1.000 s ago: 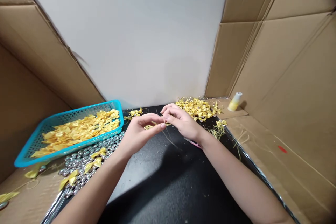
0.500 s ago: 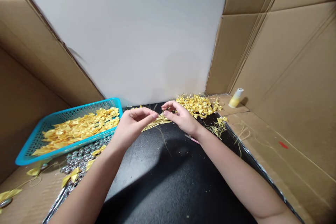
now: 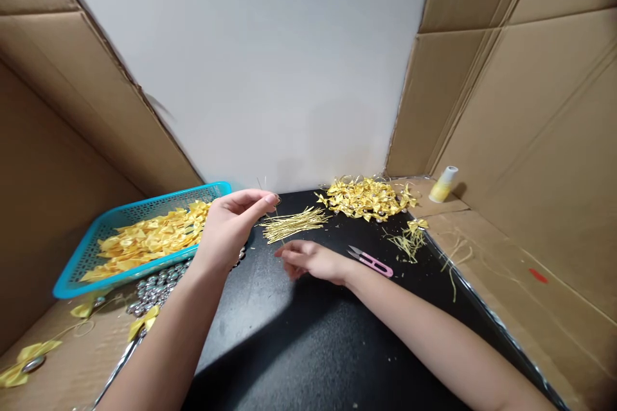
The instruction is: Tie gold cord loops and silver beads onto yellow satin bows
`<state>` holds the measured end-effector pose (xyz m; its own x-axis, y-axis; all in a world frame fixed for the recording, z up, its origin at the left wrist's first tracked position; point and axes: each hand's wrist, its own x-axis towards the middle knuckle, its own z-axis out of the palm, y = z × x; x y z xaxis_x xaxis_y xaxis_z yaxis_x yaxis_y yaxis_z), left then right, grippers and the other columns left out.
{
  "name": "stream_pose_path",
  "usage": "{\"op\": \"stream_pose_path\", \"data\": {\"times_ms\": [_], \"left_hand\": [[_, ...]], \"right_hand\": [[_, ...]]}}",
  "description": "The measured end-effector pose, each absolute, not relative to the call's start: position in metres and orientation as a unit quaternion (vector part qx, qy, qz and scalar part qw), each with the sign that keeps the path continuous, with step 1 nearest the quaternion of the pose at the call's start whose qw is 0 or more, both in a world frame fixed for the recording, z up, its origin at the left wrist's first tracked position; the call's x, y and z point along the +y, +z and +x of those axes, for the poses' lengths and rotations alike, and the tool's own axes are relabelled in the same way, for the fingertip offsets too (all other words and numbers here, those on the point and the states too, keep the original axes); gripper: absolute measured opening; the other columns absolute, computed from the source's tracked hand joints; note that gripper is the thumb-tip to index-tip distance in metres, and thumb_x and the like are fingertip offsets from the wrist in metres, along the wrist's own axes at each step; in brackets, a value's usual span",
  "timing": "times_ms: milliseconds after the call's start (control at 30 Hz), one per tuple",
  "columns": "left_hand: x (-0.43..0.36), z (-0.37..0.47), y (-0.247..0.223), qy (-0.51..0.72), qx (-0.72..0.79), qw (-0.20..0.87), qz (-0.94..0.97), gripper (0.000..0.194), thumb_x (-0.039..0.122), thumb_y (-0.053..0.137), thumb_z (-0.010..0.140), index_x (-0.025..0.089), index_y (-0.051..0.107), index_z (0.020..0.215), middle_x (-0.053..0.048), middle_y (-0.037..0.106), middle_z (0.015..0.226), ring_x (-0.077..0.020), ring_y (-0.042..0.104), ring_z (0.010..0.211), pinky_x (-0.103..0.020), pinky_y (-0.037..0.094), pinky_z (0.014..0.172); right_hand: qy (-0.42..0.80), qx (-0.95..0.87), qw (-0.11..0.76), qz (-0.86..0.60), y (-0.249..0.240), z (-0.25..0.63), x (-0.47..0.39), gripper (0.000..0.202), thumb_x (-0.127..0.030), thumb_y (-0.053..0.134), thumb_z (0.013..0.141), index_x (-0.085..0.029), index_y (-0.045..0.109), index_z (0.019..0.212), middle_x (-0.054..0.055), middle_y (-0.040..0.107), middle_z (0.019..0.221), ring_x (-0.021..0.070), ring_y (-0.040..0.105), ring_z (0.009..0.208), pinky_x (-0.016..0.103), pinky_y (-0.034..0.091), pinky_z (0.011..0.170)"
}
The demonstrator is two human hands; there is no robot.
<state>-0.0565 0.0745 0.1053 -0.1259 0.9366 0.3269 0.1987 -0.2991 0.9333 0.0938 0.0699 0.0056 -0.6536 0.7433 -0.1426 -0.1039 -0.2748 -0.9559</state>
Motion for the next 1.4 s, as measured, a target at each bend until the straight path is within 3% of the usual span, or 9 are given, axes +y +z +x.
{"op": "stream_pose_path", "data": {"times_ms": [100,167,733,1167,1400], "left_hand": [[0.075,-0.059,0.107,0.568,0.493,0.323,0.574,0.021,0.037,0.08,0.062,0.018,0.074,0.067,-0.004,0.07,0.066,-0.0165,0.064,0.064,-0.027,0.052,0.064],[0.076,-0.063,0.108,0.577,0.492,0.321,0.568,0.02,0.037,0.079,0.064,0.018,0.074,0.068,-0.003,0.07,0.066,-0.0156,0.064,0.064,-0.026,0.052,0.064],[0.095,-0.092,0.117,0.72,0.465,0.253,0.449,0.018,0.032,0.076,0.062,0.017,0.072,0.07,-0.001,0.068,0.067,-0.0093,0.055,0.056,-0.021,0.043,0.055],[0.098,-0.102,0.117,0.743,0.447,0.235,0.438,0.018,0.032,0.076,0.062,0.017,0.071,0.07,0.0,0.068,0.063,-0.0129,0.063,0.063,-0.023,0.044,0.061],[0.095,-0.099,0.12,0.741,0.439,0.253,0.441,0.022,0.035,0.078,0.06,0.016,0.072,0.07,-0.001,0.068,0.062,-0.0139,0.062,0.062,-0.025,0.046,0.063]], "right_hand": [[0.746,-0.531,0.301,-0.267,0.004,0.096,0.073,0.049,-0.065,0.064,0.074,-0.018,0.051,0.069,-0.01,0.032,0.052,0.0068,0.03,0.05,0.027,0.036,0.06],[0.745,-0.534,0.313,-0.25,0.005,0.098,0.074,0.055,-0.07,0.065,0.07,-0.019,0.044,0.063,-0.01,0.029,0.052,0.0066,0.028,0.05,0.027,0.036,0.06],[0.69,-0.617,0.311,-0.215,0.022,0.099,0.066,0.057,-0.072,0.057,0.074,-0.02,0.04,0.059,-0.007,0.032,0.055,0.0079,0.026,0.052,0.026,0.023,0.054],[0.617,-0.72,0.244,-0.205,0.031,0.108,0.065,0.056,-0.07,0.049,0.082,-0.019,0.043,0.06,-0.004,0.038,0.059,0.0098,0.032,0.057,0.027,0.027,0.058],[0.591,-0.733,0.238,-0.239,0.03,0.11,0.067,0.049,-0.06,0.048,0.087,-0.018,0.049,0.063,-0.002,0.044,0.062,0.0111,0.038,0.061,0.027,0.032,0.062]]}}
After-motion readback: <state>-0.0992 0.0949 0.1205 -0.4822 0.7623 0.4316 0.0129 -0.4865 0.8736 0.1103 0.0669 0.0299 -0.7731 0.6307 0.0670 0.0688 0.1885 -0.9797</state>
